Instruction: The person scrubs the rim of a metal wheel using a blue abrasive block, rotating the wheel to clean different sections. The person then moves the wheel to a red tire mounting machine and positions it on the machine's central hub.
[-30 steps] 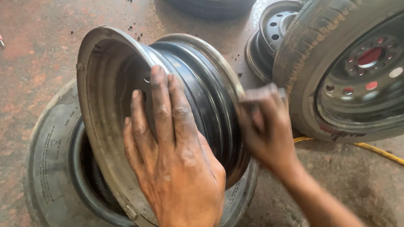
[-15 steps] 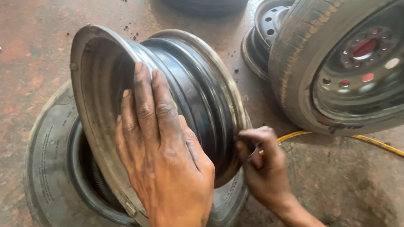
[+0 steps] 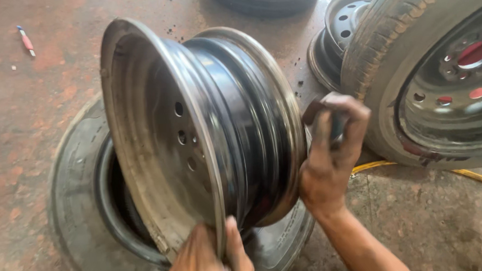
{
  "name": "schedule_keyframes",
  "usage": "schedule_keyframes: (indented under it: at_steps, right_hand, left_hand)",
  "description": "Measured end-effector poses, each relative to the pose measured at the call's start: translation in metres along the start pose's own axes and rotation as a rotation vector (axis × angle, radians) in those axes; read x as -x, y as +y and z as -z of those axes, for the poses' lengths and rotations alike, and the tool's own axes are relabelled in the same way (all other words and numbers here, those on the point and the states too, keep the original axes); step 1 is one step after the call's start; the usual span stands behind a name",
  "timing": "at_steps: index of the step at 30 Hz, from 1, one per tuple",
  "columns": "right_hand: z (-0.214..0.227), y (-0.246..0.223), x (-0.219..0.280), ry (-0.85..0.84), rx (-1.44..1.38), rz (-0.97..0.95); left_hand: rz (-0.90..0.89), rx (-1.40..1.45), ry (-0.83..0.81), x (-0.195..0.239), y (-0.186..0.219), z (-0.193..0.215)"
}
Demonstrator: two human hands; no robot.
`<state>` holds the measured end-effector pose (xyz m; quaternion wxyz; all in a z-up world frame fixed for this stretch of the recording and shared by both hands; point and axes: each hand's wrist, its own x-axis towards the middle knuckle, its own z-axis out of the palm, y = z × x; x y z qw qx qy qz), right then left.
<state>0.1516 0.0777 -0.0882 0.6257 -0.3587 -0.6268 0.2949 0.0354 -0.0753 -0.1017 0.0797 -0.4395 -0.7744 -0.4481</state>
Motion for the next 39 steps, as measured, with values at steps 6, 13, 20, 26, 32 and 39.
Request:
schedule_keyframes:
  at_steps: [6,13,20,26,32,39]
  right_hand:
    - [-0.033,-0.004,-0.102,-0.075,0.069,0.311]
    - [0.012,-0.025,-0.106,-0.625,0.052,0.104]
    - [0.035,-0.036,-0.078,-0.701,0.013,0.01]
    - [0.017,-0.039,-0.084,-0.574,-0.013,-0.24]
    - [-0.014,-0.038,-0.11,-0.644,0.348,-0.285]
    - [-0.018,-0.031,-0.107,-0.659,0.518,0.132]
  left_hand:
    - [0.391,-0.08,-0.278,-0.109,0.058,0.027]
    - [0.457,-0.139,-0.47,-0.139,0.081,0.035]
    - [0.052,-0.292,-0.249,-0.143,0.071,0.018]
    - [-0.102,-0.432,-0.262,-0.169,0.064,0.002]
    - [-0.062,-0.307,-0.246,-0.157,0.064,0.006]
    - [-0.103,-0.293,-0.258,-0.159,0.063,0.007]
